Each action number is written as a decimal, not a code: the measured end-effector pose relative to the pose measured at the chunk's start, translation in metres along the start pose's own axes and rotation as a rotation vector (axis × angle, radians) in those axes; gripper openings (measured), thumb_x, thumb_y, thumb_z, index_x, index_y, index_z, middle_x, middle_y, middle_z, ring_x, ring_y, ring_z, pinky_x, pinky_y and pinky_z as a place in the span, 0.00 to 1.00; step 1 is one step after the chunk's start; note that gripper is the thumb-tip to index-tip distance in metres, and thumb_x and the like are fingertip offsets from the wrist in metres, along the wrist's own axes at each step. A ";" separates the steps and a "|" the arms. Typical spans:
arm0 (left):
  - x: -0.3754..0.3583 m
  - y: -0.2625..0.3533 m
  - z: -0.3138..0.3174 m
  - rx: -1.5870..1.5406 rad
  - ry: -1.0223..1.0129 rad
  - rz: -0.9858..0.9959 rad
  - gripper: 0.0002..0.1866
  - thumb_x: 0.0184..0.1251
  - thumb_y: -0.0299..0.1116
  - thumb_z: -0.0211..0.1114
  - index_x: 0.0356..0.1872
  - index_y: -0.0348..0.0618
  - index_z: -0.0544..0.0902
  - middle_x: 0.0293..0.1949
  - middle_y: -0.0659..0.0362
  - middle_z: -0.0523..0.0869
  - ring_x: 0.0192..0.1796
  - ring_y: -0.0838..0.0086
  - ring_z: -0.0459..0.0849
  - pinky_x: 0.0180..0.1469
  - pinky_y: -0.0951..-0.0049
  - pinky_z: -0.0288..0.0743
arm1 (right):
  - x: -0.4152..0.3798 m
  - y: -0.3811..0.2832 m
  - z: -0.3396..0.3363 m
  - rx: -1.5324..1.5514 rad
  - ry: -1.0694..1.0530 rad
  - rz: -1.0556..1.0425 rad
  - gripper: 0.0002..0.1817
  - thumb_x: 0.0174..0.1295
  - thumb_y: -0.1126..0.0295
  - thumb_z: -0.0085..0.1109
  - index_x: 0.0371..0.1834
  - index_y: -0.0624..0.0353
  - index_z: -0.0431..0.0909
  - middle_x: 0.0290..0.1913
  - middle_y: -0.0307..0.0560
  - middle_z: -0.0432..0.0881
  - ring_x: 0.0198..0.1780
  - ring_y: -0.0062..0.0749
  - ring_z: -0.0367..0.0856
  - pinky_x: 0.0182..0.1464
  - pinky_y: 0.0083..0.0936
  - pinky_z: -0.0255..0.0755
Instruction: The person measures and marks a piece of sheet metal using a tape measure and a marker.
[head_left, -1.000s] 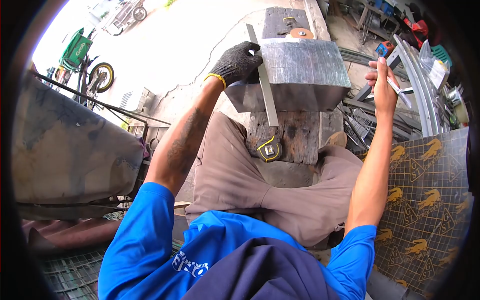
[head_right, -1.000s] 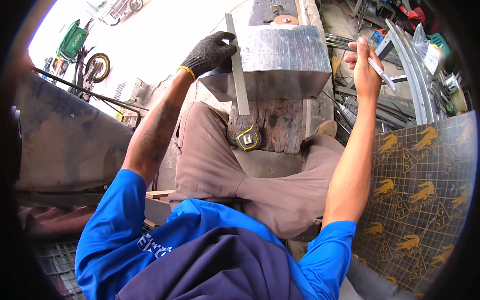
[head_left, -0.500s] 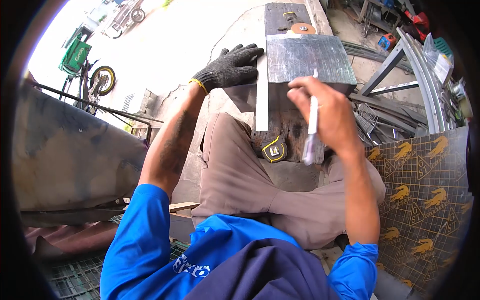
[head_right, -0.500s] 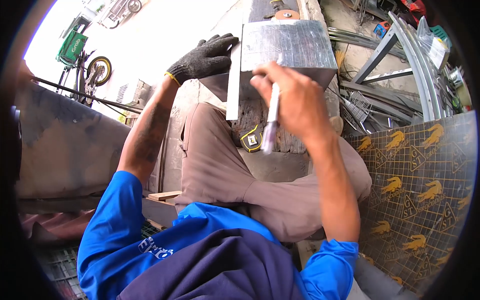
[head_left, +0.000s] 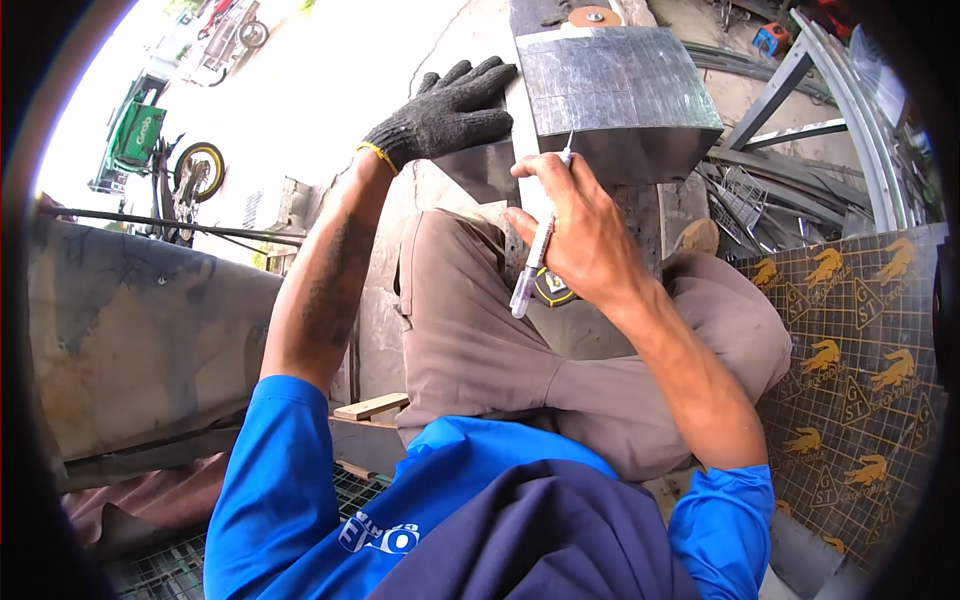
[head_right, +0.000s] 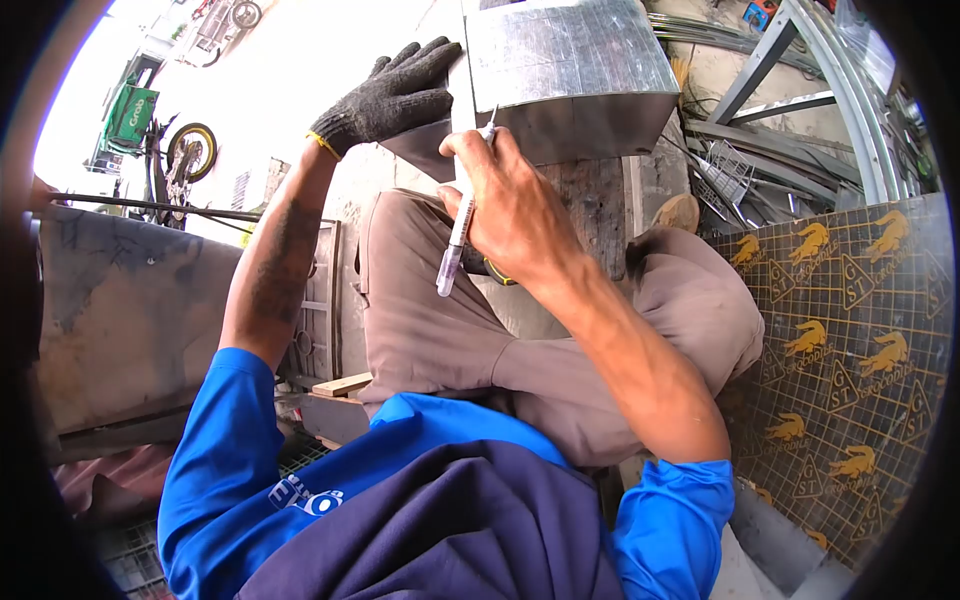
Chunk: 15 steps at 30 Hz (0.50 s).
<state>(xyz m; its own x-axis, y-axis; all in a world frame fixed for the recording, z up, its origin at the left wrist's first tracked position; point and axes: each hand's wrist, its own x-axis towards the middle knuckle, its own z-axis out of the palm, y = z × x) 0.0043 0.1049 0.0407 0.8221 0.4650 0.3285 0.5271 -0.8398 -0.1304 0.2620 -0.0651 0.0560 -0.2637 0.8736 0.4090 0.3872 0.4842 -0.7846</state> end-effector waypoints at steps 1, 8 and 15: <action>0.001 0.001 -0.001 0.004 -0.008 -0.009 0.19 0.62 0.35 0.73 0.55 0.56 0.84 0.79 0.45 0.69 0.76 0.40 0.70 0.63 0.37 0.71 | 0.000 0.001 0.001 0.000 -0.003 0.003 0.22 0.63 0.71 0.73 0.59 0.55 0.76 0.48 0.57 0.80 0.45 0.56 0.83 0.48 0.48 0.77; 0.004 0.003 -0.006 -0.041 -0.072 -0.038 0.18 0.64 0.38 0.71 0.55 0.57 0.84 0.79 0.45 0.68 0.76 0.40 0.70 0.65 0.35 0.70 | 0.000 0.003 0.003 -0.008 0.012 -0.034 0.21 0.64 0.71 0.72 0.58 0.55 0.76 0.47 0.57 0.80 0.41 0.55 0.85 0.44 0.47 0.81; 0.002 0.000 -0.001 -0.006 -0.049 -0.032 0.17 0.67 0.40 0.69 0.57 0.60 0.84 0.81 0.48 0.67 0.77 0.37 0.70 0.70 0.34 0.68 | 0.002 0.005 0.004 -0.004 0.057 -0.052 0.22 0.60 0.73 0.75 0.56 0.56 0.78 0.45 0.54 0.81 0.42 0.50 0.83 0.46 0.44 0.78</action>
<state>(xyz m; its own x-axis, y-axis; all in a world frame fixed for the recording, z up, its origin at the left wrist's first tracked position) 0.0058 0.1054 0.0419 0.8143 0.5048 0.2864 0.5522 -0.8257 -0.1149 0.2604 -0.0614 0.0509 -0.2329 0.8484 0.4753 0.3778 0.5293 -0.7597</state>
